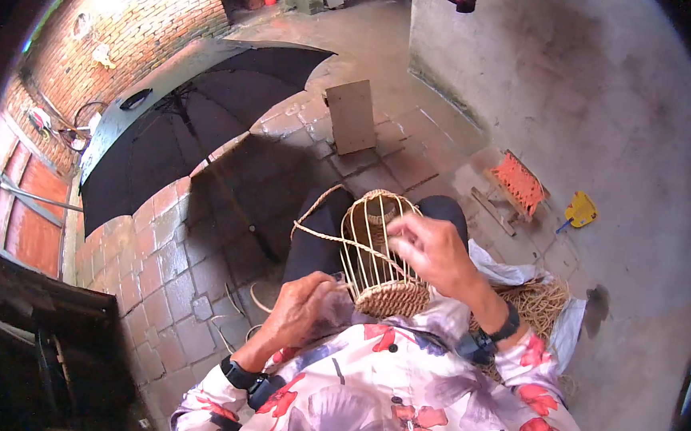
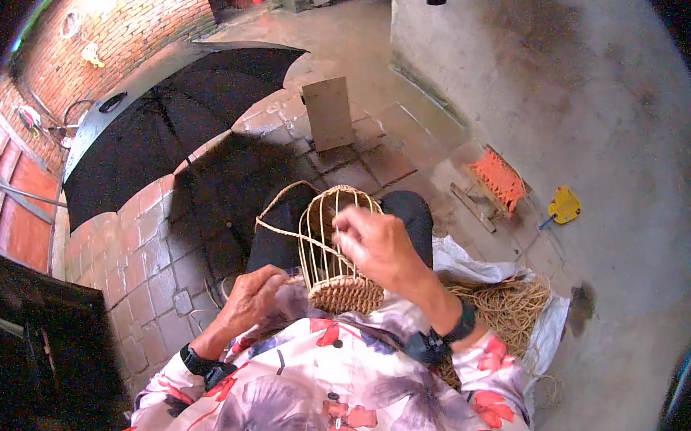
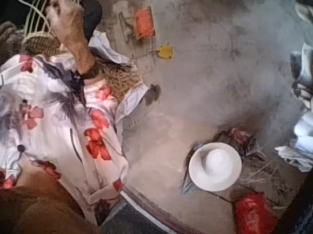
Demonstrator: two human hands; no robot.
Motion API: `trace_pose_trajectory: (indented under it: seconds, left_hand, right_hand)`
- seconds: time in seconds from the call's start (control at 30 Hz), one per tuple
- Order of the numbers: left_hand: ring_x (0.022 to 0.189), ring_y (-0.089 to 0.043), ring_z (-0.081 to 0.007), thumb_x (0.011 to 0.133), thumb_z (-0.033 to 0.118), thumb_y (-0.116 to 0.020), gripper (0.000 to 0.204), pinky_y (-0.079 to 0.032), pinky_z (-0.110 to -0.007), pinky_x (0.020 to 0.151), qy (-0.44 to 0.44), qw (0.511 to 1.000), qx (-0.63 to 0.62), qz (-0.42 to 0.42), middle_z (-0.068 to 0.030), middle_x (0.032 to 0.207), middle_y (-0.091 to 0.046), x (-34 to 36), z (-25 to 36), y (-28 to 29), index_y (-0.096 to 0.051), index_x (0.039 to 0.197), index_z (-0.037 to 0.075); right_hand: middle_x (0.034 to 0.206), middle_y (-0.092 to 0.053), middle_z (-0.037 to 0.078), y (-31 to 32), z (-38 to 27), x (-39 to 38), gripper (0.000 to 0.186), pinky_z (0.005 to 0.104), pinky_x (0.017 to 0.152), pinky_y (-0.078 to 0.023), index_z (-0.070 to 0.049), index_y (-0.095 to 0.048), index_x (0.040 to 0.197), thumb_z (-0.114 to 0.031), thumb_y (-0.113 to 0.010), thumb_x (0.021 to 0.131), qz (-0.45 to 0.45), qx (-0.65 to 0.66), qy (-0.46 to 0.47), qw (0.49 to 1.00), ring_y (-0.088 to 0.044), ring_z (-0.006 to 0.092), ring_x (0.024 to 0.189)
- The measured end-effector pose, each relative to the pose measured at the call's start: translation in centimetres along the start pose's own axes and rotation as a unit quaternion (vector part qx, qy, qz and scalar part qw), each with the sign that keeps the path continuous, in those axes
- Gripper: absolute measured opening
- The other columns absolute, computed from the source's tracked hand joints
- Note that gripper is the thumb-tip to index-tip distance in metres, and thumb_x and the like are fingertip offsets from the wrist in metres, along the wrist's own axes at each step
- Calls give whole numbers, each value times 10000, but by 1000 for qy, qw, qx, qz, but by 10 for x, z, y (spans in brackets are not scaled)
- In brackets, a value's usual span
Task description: Weaving a small decorative cage or basket from natural fibers.
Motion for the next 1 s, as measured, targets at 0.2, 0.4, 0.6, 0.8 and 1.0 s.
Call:
trace_pose_trajectory:
  seconds: [0.2, 0.4, 0.6, 0.8, 1.0]
  left_hand:
    - [606, -410, -40, 979, 238, -483, 257, -345, -209, 508, 198, 959, -205, -16, 36, 696, -511, -9, -18, -4, -634, 1047, 42]
    - [579, -380, -23, 973, 263, -501, 261, -297, -195, 485, 189, 961, -200, -14, 66, 674, -471, -10, -11, -3, -620, 1037, 40]
    - [582, -388, -33, 970, 229, -501, 240, -328, -193, 511, 172, 961, -208, 59, 49, 684, -500, 0, -9, 21, -629, 1009, 30]
    - [603, -467, -66, 954, 202, -526, 218, -397, -227, 543, 156, 976, -149, 8, 18, 668, -506, 9, -6, 12, -627, 968, 9]
    - [610, -513, -102, 920, 208, -556, 221, -424, -251, 565, 198, 969, -146, 6, -18, 669, -536, 6, -3, -5, -641, 937, 5]
  right_hand:
    - [673, -622, 206, -54, 18, 41, 163, 492, 613, -499, -35, -570, 892, -84, -559, 738, -31, -199, 20, 979, -642, 380, 671]
    - [674, -632, 198, -64, 29, 47, 76, 469, 618, -509, -45, -606, 754, -99, -572, 713, 4, -223, 19, 975, -654, 363, 683]
    - [649, -608, 86, -29, 71, 21, 109, 314, 527, -474, -26, -607, 816, -21, -503, 785, 89, 173, -114, 974, -602, 156, 573]
    - [686, -554, -4, -32, 112, -11, 134, 221, 557, -426, -14, -565, 855, 27, -451, 797, 93, 323, -183, 924, -514, 70, 602]
    - [688, -553, -3, -28, 104, -13, 118, 233, 552, -429, -7, -557, 859, 19, -457, 803, 47, 217, -166, 961, -528, 76, 610]
Point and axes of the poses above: each hand's wrist, its own x-axis towards the middle knuckle, its own y-axis out of the back of the hand, z = x × y, the point moved 2 cm from there along x, towards the middle knuckle
